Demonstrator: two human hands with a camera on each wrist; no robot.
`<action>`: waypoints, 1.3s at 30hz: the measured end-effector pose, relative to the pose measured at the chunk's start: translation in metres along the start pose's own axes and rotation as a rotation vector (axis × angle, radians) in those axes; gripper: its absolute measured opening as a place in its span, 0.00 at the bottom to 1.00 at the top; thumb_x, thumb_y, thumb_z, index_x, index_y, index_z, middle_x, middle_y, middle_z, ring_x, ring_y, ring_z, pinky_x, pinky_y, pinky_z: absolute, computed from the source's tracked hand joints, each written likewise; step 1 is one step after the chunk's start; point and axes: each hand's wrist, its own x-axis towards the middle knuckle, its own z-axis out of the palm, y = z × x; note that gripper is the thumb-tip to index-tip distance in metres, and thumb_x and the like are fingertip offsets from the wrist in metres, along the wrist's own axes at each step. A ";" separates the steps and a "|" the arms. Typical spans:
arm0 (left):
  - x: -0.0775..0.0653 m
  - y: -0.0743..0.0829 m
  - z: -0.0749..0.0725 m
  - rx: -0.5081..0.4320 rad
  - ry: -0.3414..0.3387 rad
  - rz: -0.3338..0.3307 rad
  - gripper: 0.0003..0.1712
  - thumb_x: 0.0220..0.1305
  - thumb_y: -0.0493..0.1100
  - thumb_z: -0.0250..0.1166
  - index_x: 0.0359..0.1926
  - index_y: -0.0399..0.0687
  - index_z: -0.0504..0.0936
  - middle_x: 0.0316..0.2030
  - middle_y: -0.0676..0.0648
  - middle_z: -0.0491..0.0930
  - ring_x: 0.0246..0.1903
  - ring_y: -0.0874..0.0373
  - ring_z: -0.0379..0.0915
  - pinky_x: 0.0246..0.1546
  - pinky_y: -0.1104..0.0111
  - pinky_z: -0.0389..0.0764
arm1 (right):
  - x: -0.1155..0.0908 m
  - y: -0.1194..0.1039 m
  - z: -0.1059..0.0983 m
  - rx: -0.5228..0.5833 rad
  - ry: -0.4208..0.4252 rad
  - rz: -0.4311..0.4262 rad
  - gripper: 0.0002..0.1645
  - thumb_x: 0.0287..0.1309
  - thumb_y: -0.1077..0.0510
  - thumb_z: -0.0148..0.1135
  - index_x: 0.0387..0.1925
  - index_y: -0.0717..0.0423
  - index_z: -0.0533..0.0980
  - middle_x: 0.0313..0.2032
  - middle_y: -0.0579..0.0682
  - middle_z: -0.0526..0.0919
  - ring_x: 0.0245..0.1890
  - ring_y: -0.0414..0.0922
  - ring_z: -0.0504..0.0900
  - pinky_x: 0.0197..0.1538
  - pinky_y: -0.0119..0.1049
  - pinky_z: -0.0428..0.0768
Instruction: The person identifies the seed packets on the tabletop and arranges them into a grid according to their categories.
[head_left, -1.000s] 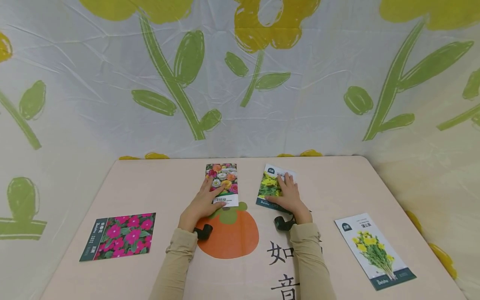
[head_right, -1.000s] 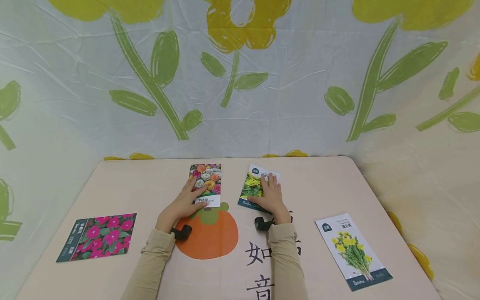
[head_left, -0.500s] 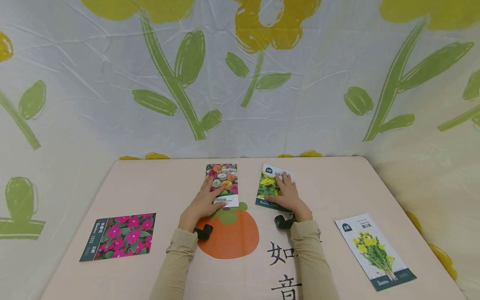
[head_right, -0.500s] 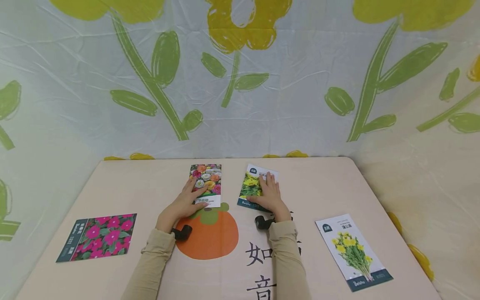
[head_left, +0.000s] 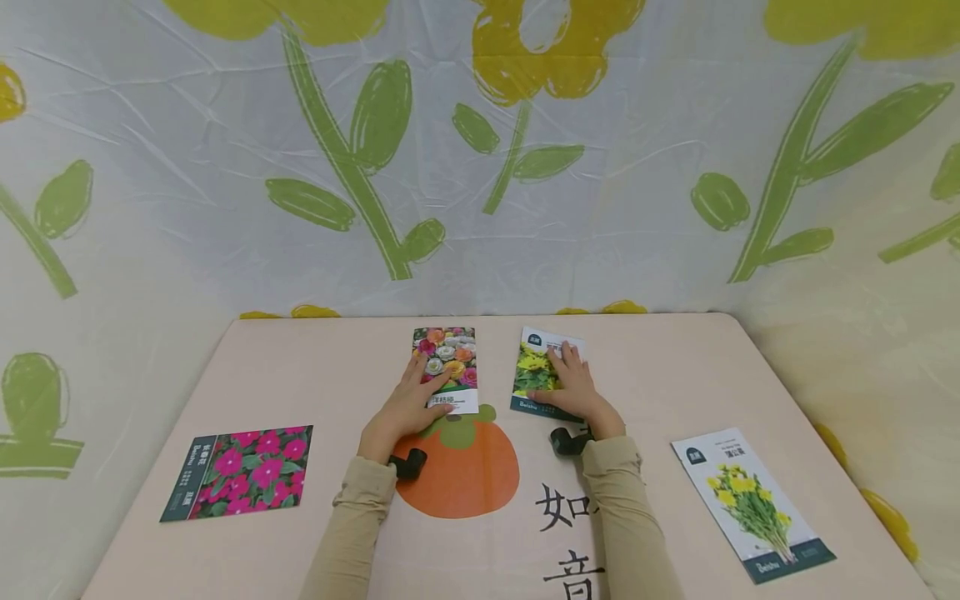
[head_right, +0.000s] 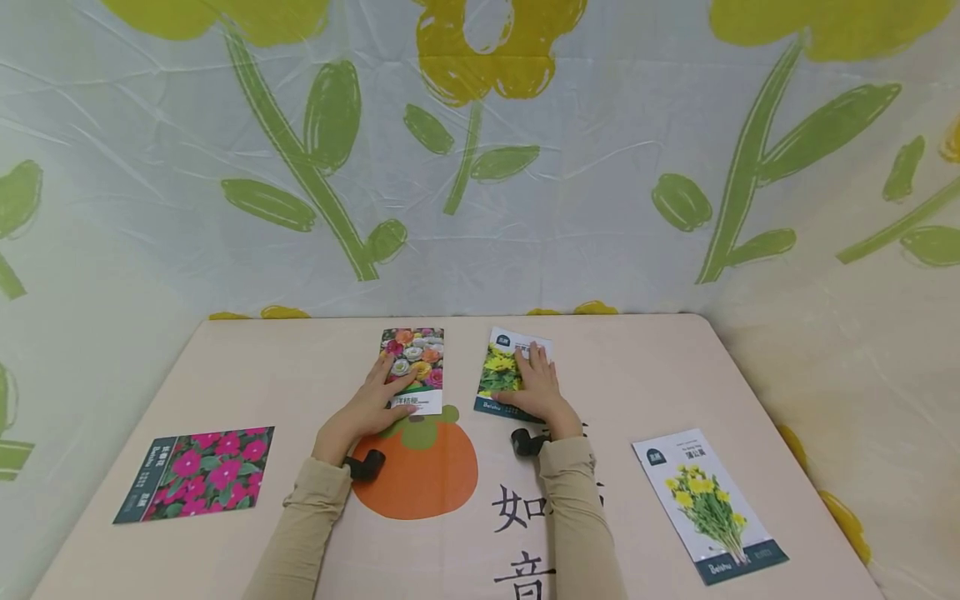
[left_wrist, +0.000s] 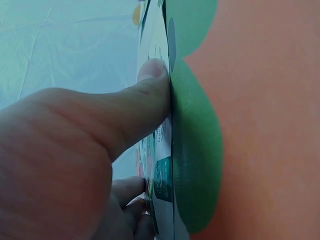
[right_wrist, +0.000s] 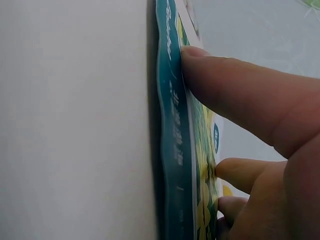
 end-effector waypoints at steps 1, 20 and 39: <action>0.000 0.000 0.000 0.001 0.002 0.001 0.36 0.70 0.52 0.62 0.75 0.53 0.62 0.77 0.34 0.37 0.76 0.39 0.25 0.69 0.40 0.52 | 0.000 0.000 0.000 -0.002 0.000 -0.002 0.58 0.58 0.47 0.67 0.75 0.71 0.46 0.75 0.72 0.36 0.74 0.67 0.31 0.71 0.64 0.33; 0.001 0.001 0.000 0.018 -0.001 -0.004 0.37 0.69 0.53 0.62 0.75 0.53 0.62 0.77 0.34 0.37 0.76 0.39 0.25 0.69 0.40 0.52 | 0.008 -0.003 0.001 -0.015 -0.053 -0.035 0.59 0.58 0.43 0.66 0.76 0.68 0.46 0.77 0.65 0.38 0.75 0.65 0.29 0.72 0.62 0.30; 0.000 0.003 -0.001 0.019 0.003 -0.006 0.37 0.69 0.52 0.63 0.75 0.52 0.63 0.77 0.33 0.38 0.76 0.37 0.26 0.68 0.39 0.53 | 0.016 -0.015 0.000 0.002 -0.076 -0.065 0.57 0.58 0.46 0.67 0.76 0.67 0.47 0.77 0.64 0.40 0.75 0.65 0.31 0.71 0.64 0.31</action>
